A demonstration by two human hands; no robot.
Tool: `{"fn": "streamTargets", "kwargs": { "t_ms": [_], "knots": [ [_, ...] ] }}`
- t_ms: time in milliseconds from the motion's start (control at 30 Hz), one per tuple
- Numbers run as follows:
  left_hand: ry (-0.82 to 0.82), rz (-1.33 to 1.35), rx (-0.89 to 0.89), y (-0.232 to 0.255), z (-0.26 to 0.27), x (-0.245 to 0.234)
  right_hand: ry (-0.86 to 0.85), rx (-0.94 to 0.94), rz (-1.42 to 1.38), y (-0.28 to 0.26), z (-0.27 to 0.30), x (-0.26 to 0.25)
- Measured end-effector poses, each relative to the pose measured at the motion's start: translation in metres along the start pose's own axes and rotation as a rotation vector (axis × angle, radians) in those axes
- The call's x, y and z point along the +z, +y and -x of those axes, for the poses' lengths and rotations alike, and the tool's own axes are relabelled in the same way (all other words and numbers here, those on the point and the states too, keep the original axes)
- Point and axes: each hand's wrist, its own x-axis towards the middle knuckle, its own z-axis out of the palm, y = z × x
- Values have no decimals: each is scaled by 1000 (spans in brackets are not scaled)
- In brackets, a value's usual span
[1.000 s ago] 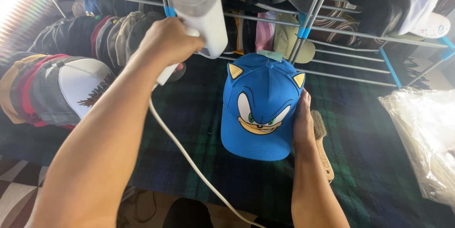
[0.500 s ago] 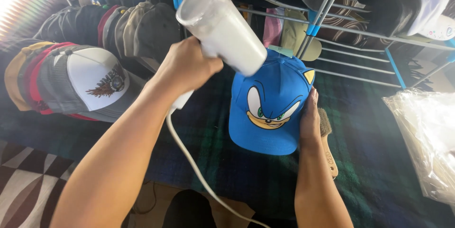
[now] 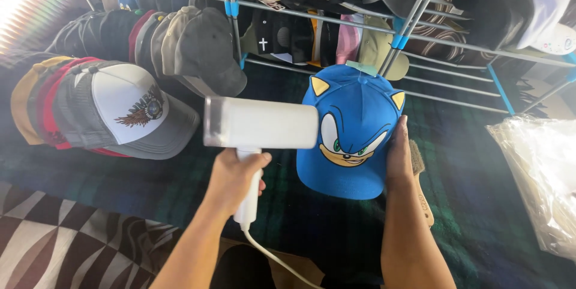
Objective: Using a hair dryer and a brush to clean and shape a blue Sonic the Hedgehog themed cap before placing it on a hat block.
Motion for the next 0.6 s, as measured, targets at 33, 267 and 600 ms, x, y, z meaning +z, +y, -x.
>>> {"fn": "streamTargets", "kwargs": {
  "t_ms": [33, 267, 600],
  "knots": [
    [0, 0, -3, 0, 0, 1, 1, 2, 2, -5, 4, 4],
    [25, -51, -28, -2, -19, 9, -35, -5, 29, -15, 4, 13],
    [-76, 26, 23, 19, -99, 4, -53, 49, 56, 0, -20, -7]
  ]
}}
